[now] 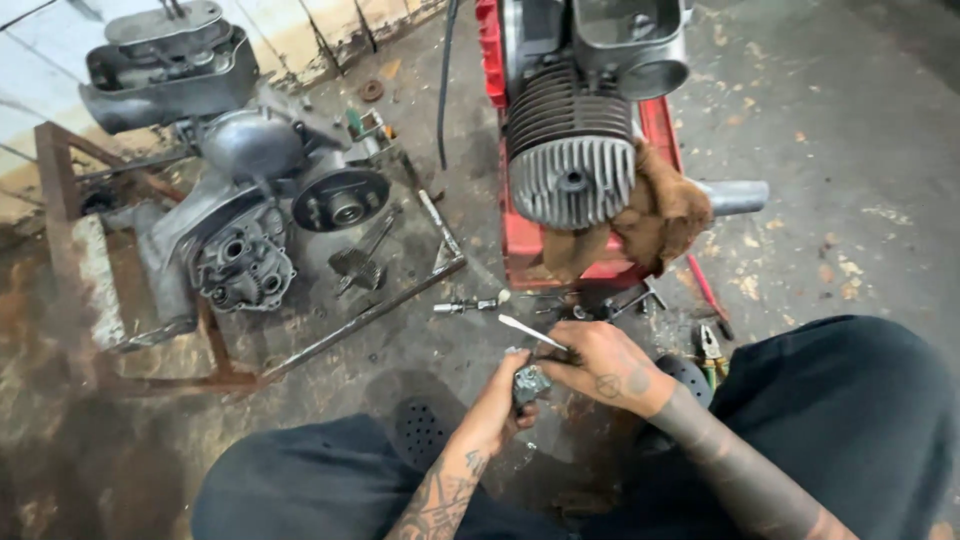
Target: Disassembling a motorcycle carburetor using a screwdriver
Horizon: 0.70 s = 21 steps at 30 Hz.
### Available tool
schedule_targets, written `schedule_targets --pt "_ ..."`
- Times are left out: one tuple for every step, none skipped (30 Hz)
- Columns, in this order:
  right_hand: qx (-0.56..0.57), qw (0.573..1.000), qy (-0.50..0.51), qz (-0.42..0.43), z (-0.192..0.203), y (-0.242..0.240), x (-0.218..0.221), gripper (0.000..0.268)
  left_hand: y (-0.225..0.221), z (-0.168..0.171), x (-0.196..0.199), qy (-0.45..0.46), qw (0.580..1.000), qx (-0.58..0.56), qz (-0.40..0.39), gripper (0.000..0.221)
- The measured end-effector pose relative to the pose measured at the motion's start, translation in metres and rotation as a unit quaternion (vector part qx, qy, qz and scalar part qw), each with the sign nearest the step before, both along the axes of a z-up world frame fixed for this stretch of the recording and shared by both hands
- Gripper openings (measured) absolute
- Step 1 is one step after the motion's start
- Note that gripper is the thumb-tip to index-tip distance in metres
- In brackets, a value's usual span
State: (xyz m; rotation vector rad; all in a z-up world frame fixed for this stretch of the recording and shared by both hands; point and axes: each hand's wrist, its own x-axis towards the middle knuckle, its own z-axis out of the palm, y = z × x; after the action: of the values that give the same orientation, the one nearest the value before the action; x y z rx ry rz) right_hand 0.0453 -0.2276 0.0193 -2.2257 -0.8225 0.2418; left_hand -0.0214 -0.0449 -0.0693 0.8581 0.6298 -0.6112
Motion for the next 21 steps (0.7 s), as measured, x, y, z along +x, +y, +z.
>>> schedule_targets --pt "-0.002 1.000 0.009 0.016 0.005 0.000 0.000 0.020 0.001 -0.002 0.000 0.006 1.000 -0.001 0.006 0.039" --pt "-0.004 0.999 0.019 0.032 0.009 0.000 0.001 0.020 0.001 -0.005 0.001 0.012 1.000 -0.002 0.011 0.041" --pt "-0.006 0.999 0.017 0.026 0.008 0.001 0.000 0.020 0.003 -0.010 0.001 0.011 1.000 -0.004 0.005 0.041" --pt "0.002 1.000 0.010 0.029 0.007 0.001 0.000 0.021 0.004 -0.016 0.001 0.018 1.000 -0.002 -0.002 0.042" --pt "0.012 0.999 0.003 0.032 0.006 0.001 0.000 0.023 0.005 -0.022 0.001 0.026 1.000 0.000 -0.010 0.044" --pt "0.010 1.000 0.003 0.027 0.008 0.000 0.000 0.023 0.003 -0.016 0.002 0.026 1.000 -0.001 -0.015 0.044" --pt "0.020 0.999 0.000 0.035 0.009 0.000 -0.001 0.018 0.003 -0.010 0.003 0.031 0.999 0.000 -0.016 0.043" --pt "0.031 0.999 -0.003 0.043 0.011 0.001 -0.001 0.013 0.002 -0.004 0.003 0.036 0.999 0.001 -0.017 0.043" --pt "0.031 0.999 -0.003 0.040 0.012 0.000 -0.001 0.013 0.001 0.005 0.004 0.035 0.999 0.001 -0.020 0.043" --pt "0.031 0.999 0.002 0.039 0.012 0.000 -0.001 0.013 -0.001 0.014 0.005 0.029 0.999 0.016 -0.023 0.044" --pt "0.031 0.999 0.007 0.039 0.012 0.001 -0.001 0.013 -0.002 0.023 0.005 0.024 0.999 0.031 -0.025 0.045" --pt "0.032 0.999 0.008 0.037 0.011 0.000 -0.002 0.013 -0.001 0.018 0.004 0.024 0.999 0.032 -0.027 0.045" --pt "0.040 0.998 -0.006 0.047 0.009 -0.001 -0.002 0.013 0.000 0.013 0.004 0.031 0.999 0.028 -0.029 0.046" --pt "0.047 0.997 -0.021 0.056 0.008 -0.001 -0.002 0.013 0.001 0.008 0.004 0.037 0.999 0.023 -0.032 0.048" --pt "0.048 0.997 -0.020 0.055 0.006 -0.001 -0.002 0.013 0.001 0.004 0.004 0.037 0.998 0.024 -0.032 0.048" --pt "0.047 0.996 -0.031 0.066 0.005 -0.001 -0.001 0.014 0.001 0.001 0.004 0.039 0.999 0.024 -0.027 0.049" --pt "0.046 0.995 -0.042 0.076 0.003 -0.002 -0.001 0.015 0.001 -0.003 0.004 0.041 0.999 0.023 -0.022 0.050" --pt "0.046 0.995 -0.042 0.075 0.002 -0.002 -0.001 0.015 0.001 -0.005 0.003 0.041 0.999 0.024 -0.023 0.050" --pt "0.053 0.994 -0.051 0.087 0.001 -0.002 0.000 0.017 0.002 -0.008 0.002 0.035 0.999 0.013 -0.018 0.050" --pt "0.059 0.992 -0.059 0.099 0.000 -0.002 0.001 0.019 0.002 -0.011 0.001 0.028 1.000 0.002 -0.014 0.050" --pt "0.059 0.992 -0.058 0.098 0.001 -0.002 0.001 0.019 0.002 -0.012 0.001 0.029 0.999 0.002 -0.015 0.050"
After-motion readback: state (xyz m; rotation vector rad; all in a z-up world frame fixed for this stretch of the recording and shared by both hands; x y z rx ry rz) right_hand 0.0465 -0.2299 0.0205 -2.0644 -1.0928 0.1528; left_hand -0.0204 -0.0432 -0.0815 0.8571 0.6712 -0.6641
